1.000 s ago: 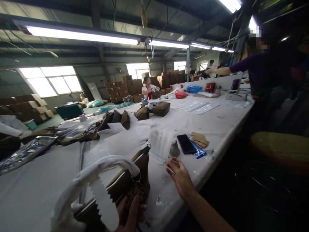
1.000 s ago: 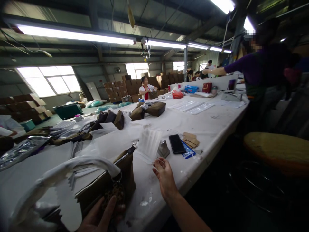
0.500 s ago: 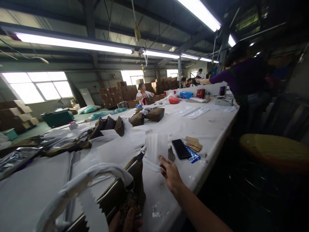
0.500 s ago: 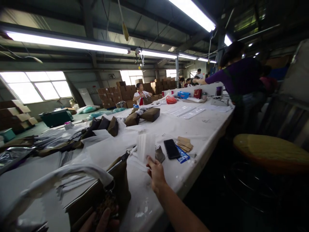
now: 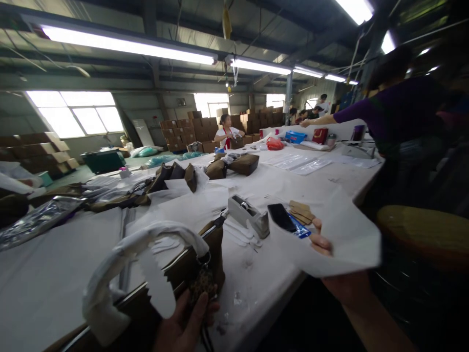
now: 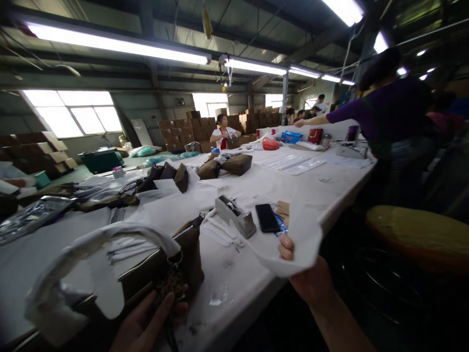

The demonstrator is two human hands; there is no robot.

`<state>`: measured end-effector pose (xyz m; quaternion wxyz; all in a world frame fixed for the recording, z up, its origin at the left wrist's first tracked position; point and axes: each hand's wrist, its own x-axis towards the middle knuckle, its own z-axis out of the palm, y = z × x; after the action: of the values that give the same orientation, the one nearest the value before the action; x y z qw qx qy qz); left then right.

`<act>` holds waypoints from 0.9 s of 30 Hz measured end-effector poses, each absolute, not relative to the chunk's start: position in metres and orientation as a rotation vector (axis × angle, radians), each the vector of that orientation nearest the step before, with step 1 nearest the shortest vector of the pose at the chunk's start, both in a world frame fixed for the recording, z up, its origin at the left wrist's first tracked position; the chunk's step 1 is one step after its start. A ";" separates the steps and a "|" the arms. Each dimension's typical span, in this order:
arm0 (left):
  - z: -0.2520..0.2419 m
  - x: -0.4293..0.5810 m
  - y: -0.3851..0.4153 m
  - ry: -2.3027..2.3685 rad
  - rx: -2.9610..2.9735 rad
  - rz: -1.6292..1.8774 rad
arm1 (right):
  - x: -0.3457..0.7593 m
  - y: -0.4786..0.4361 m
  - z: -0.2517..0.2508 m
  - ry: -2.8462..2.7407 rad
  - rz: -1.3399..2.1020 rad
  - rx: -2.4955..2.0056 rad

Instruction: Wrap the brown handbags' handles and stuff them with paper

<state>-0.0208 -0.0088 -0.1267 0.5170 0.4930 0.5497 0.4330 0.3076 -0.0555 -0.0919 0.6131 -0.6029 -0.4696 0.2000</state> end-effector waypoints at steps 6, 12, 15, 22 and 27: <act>-0.102 -0.026 -0.015 1.224 1.152 0.990 | 0.300 -0.049 -0.108 -1.394 0.655 -1.582; -0.086 -0.019 -0.028 1.083 0.986 1.049 | 0.252 -0.029 -0.119 -1.686 0.789 -1.518; -0.087 -0.009 -0.035 1.029 0.913 1.060 | 0.227 -0.018 -0.122 -1.673 0.964 -1.366; -0.103 0.016 -0.044 1.042 0.812 1.075 | 0.194 0.009 -0.124 -1.553 1.322 -0.948; -0.117 0.019 -0.039 1.045 0.867 1.116 | 0.184 0.017 -0.114 -1.386 1.494 -0.893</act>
<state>0.0186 -0.0389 -0.1170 0.6380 0.3799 0.4579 0.4889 0.1839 0.0167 -0.1137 0.4422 -0.3600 -0.5588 0.6022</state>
